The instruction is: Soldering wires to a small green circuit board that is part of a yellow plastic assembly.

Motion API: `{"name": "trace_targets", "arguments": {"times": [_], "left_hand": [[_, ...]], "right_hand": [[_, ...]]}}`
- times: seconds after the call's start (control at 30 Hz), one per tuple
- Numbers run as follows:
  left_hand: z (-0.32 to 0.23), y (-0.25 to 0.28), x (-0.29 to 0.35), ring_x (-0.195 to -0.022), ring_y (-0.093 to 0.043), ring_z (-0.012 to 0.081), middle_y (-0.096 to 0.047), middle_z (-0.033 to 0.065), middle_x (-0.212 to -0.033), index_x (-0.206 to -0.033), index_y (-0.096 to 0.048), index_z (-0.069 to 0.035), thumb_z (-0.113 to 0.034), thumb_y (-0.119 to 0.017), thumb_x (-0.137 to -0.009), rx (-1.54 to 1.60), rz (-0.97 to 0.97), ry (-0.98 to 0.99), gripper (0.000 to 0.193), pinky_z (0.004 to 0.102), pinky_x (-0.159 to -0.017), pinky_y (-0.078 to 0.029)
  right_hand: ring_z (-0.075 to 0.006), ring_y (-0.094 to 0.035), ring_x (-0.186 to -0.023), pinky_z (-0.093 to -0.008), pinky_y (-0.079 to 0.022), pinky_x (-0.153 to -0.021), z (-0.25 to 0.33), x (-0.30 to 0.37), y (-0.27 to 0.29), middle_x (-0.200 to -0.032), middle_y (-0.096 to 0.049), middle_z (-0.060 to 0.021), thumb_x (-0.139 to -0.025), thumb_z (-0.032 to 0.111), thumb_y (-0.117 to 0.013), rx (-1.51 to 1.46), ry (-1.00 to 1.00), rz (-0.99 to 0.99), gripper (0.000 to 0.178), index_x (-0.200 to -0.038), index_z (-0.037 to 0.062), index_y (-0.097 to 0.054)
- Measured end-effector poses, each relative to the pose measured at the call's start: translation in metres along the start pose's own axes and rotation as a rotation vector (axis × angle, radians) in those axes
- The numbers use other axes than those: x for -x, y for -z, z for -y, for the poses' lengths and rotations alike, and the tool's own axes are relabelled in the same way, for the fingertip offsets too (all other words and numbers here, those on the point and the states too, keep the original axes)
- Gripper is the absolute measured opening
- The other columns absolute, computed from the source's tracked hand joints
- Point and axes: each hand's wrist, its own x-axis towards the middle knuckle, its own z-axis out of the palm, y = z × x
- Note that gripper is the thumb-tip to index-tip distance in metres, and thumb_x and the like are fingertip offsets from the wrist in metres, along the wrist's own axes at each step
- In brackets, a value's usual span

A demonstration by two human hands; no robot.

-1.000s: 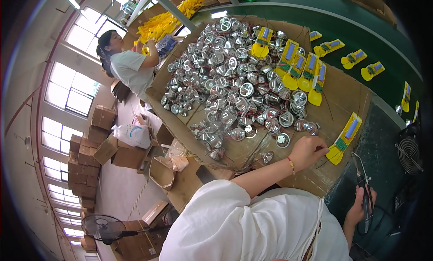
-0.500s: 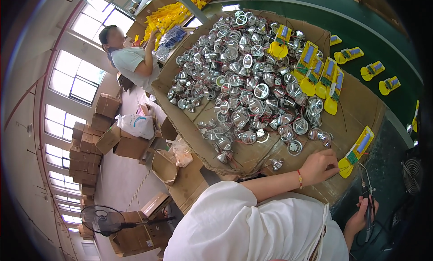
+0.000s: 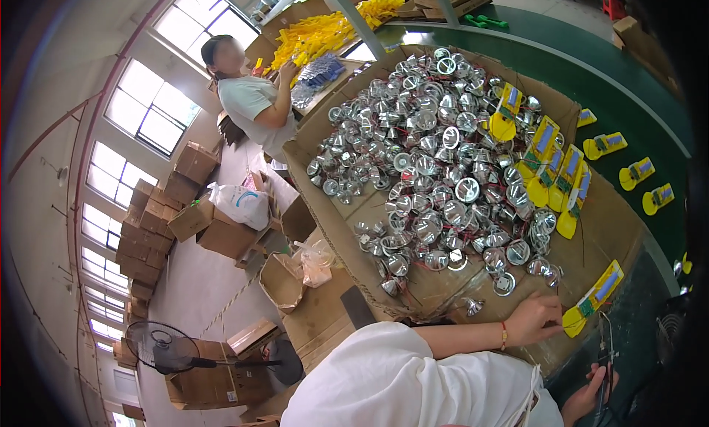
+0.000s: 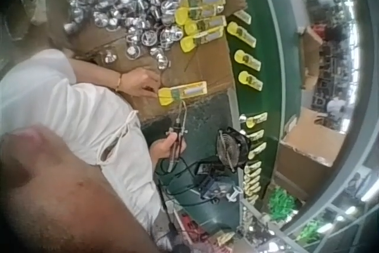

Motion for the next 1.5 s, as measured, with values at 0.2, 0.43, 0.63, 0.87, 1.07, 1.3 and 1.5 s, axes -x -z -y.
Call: {"name": "trace_targets", "arguments": {"times": [0.2, 0.43, 0.63, 0.87, 1.07, 1.3, 1.5], "left_hand": [[0.004, -0.003, 0.003, -0.079, -0.052, 0.0196, -0.052, 0.0026, -0.082, -0.073, -0.060, -0.010, -0.015, -0.069, -0.067, -0.053, -0.093, -0.106, 0.012, 0.0325, -0.073, -0.037], [0.008, -0.005, 0.000, -0.079, -0.050, 0.0198, -0.050, 0.0036, -0.080, -0.072, -0.059, -0.010, -0.016, -0.069, -0.065, -0.051, -0.140, -0.162, 0.013, 0.0341, -0.072, -0.035], [0.005, -0.004, 0.003, -0.077, -0.050, 0.0202, -0.049, 0.0036, -0.078, -0.071, -0.058, -0.010, -0.017, -0.069, -0.065, -0.036, -0.127, -0.164, 0.014, 0.0340, -0.071, -0.035], [0.007, 0.000, 0.001, -0.077, -0.051, 0.0204, -0.050, 0.0028, -0.079, -0.070, -0.056, -0.010, -0.018, -0.069, -0.067, -0.089, -0.121, -0.210, 0.016, 0.0339, -0.069, -0.035], [0.002, -0.004, 0.003, -0.080, -0.053, 0.0204, -0.053, 0.0027, -0.082, -0.070, -0.057, -0.012, -0.018, -0.069, -0.068, -0.158, -0.101, -0.183, 0.014, 0.0342, -0.068, -0.035], [-0.005, 0.006, -0.009, -0.073, -0.057, 0.0234, -0.056, 0.0104, -0.079, -0.072, -0.061, -0.001, -0.006, -0.069, -0.071, 0.162, -0.068, 0.056, 0.010, 0.0304, -0.061, -0.047], [-0.010, 0.005, -0.023, -0.070, -0.056, 0.0144, -0.058, 0.0084, -0.083, -0.076, -0.063, 0.001, -0.005, -0.068, -0.075, 0.058, -0.044, 0.129, 0.009, 0.0244, -0.060, -0.045]], "right_hand": [[-0.0279, -0.052, -0.060, -0.0387, -0.042, -0.059, 0.013, -0.005, -0.007, -0.067, -0.060, -0.0174, -0.087, 0.017, -0.054, 0.201, 0.395, 0.013, 0.028, -0.071, -0.0042, -0.063], [-0.0268, -0.052, -0.057, -0.0363, -0.042, -0.055, -0.001, -0.015, -0.008, -0.066, -0.059, -0.0149, -0.086, 0.013, -0.054, 0.268, 0.547, 0.028, 0.028, -0.065, -0.0035, -0.059], [-0.0268, -0.056, -0.059, -0.0418, -0.045, -0.056, -0.011, -0.007, 0.004, -0.069, -0.060, -0.0148, -0.086, 0.025, -0.061, 0.104, 0.221, 0.100, 0.042, -0.114, -0.0016, -0.046], [-0.0151, -0.054, -0.073, -0.0253, -0.039, -0.066, -0.010, 0.004, 0.002, -0.081, -0.061, -0.0107, -0.089, 0.017, -0.054, -0.048, 0.077, 0.038, 0.019, -0.094, -0.0011, -0.055], [-0.0144, -0.056, -0.072, -0.0234, -0.040, -0.063, -0.008, 0.017, 0.010, -0.079, -0.059, -0.0098, -0.086, 0.015, -0.056, -0.107, 0.016, 0.021, 0.020, -0.096, -0.0029, -0.055], [-0.0141, -0.057, -0.070, -0.0232, -0.047, -0.063, 0.001, 0.020, 0.004, -0.083, -0.059, -0.0089, -0.080, 0.007, -0.063, -0.212, 0.002, 0.066, 0.020, -0.095, -0.0030, -0.056], [-0.0077, -0.051, -0.065, -0.0205, -0.040, -0.055, 0.011, 0.013, -0.003, -0.077, -0.058, -0.0040, -0.074, 0.008, -0.072, -0.254, 0.173, 0.070, 0.020, -0.087, -0.0001, -0.059]]}}
